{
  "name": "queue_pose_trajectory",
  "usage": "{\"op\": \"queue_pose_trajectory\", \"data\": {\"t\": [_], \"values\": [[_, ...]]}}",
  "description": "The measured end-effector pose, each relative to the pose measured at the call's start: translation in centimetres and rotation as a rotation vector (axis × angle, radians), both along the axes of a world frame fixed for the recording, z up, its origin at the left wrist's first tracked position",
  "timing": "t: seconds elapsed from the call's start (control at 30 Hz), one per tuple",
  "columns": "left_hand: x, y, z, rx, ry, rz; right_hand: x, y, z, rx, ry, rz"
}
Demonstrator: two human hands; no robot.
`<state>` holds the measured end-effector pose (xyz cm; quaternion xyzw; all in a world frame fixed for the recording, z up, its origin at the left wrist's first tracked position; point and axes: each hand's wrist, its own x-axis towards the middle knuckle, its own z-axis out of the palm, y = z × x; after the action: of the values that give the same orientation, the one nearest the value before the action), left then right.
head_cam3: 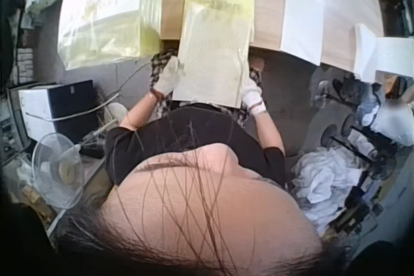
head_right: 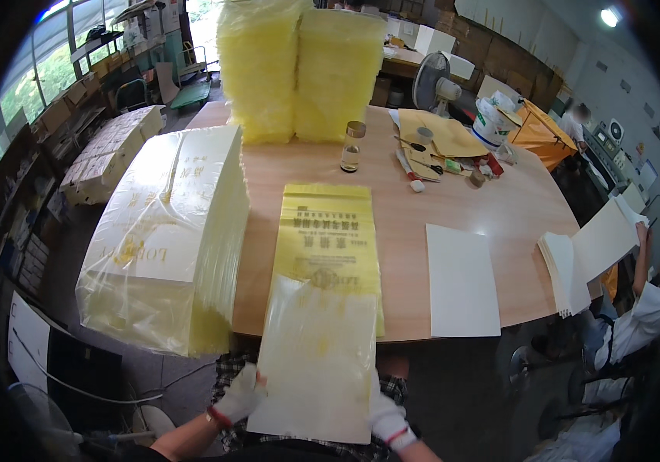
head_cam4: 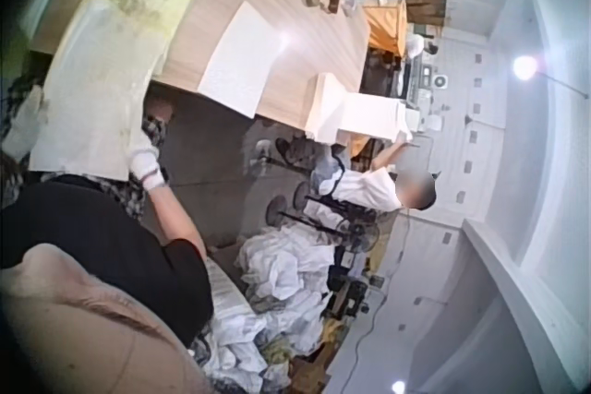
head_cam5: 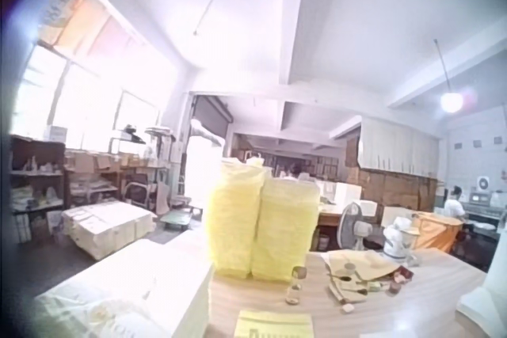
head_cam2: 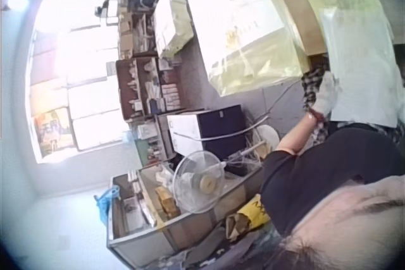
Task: The person repeatedly picks up white sheets from a stack, places them into yellow plastic bags, and sets the filled bags aside on the table. The process is continuous and repetitive throughout the clip.
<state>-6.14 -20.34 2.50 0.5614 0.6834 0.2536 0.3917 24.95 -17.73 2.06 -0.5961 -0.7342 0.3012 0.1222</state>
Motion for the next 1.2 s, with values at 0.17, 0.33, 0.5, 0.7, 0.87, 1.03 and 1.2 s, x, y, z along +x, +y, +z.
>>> {"op": "queue_pose_trajectory", "data": {"t": [0.17, 0.33, 0.5, 0.7, 0.87, 1.03, 1.2], "values": [[-2.2, -8.2, 2.6, 0.108, -0.034, -0.484, 0.2, -9.7, 2.6, 0.006, -0.072, 0.293], [1.2, -3.7, -0.8, 0.359, -0.160, -0.051, 0.1, -6.5, 1.6, 0.313, -0.322, 0.297], [0.4, -3.0, -7.6, 0.374, -0.396, 0.137, 3.0, -4.4, 4.3, -0.219, -0.074, 0.078], [4.2, 3.4, 3.1, 0.609, -0.239, -0.097, 1.7, 0.9, -4.6, -0.386, 1.100, -0.662], [0.9, 2.4, 16.4, 0.991, -0.079, -0.289, -10.1, 1.9, 3.1, -0.490, 1.540, -0.423], [-7.7, 2.8, 20.9, 1.351, -0.223, 0.368, -19.3, 10.2, 11.5, -0.497, 1.584, -0.103], [-19.9, 6.0, 19.8, 1.148, -0.682, 0.642, -25.5, 8.8, 17.7, -0.597, 1.123, 0.300]]}}
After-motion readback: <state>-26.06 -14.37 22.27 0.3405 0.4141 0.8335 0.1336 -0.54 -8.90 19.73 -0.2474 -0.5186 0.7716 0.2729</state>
